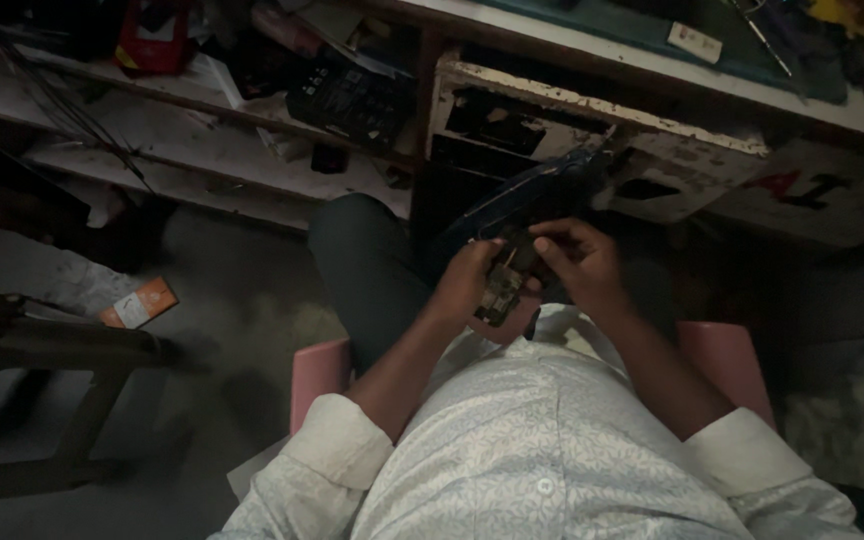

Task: The person holds a small electronic device and uses a screwdriver to adjust internal components. They repeatedly probe and reposition parts on the circuit board while seated in a cluttered workshop.

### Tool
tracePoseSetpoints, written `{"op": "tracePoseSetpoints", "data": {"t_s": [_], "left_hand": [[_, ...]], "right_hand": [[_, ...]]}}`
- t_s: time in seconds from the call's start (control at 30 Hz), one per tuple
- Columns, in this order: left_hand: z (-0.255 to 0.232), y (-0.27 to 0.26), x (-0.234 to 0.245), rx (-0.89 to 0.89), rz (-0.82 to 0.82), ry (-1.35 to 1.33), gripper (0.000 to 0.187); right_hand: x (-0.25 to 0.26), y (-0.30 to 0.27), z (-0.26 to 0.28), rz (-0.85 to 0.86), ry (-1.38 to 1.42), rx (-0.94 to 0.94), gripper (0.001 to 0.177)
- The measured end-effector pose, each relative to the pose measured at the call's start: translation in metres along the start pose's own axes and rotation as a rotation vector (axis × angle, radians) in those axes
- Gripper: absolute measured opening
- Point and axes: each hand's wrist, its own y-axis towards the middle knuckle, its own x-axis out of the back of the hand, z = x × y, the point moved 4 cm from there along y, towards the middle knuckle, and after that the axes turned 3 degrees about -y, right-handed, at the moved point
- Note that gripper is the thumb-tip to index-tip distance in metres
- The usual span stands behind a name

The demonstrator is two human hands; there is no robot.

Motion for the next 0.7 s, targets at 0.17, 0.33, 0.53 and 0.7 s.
{"op": "tracePoseSetpoints", "data": {"t_s": [0.17,0.33,0.53,0.7], "left_hand": [[-0.005,-0.004,-0.003,-0.013,-0.014,0.094,0.046],[-0.010,-0.004,-0.004,-0.027,-0.011,0.164,0.041],[-0.014,-0.011,-0.005,0.056,-0.102,0.273,0.031],[-0.025,-0.012,-0.016,-0.052,-0.062,0.298,0.033]], "right_hand": [[0.002,0.000,0.002,0.009,-0.056,-0.018,0.025],[0.001,-0.004,0.010,0.012,0.048,-0.095,0.023],[0.001,-0.004,0.017,0.026,0.058,-0.081,0.023],[0.000,-0.005,0.018,0.063,0.129,-0.100,0.026]]}}
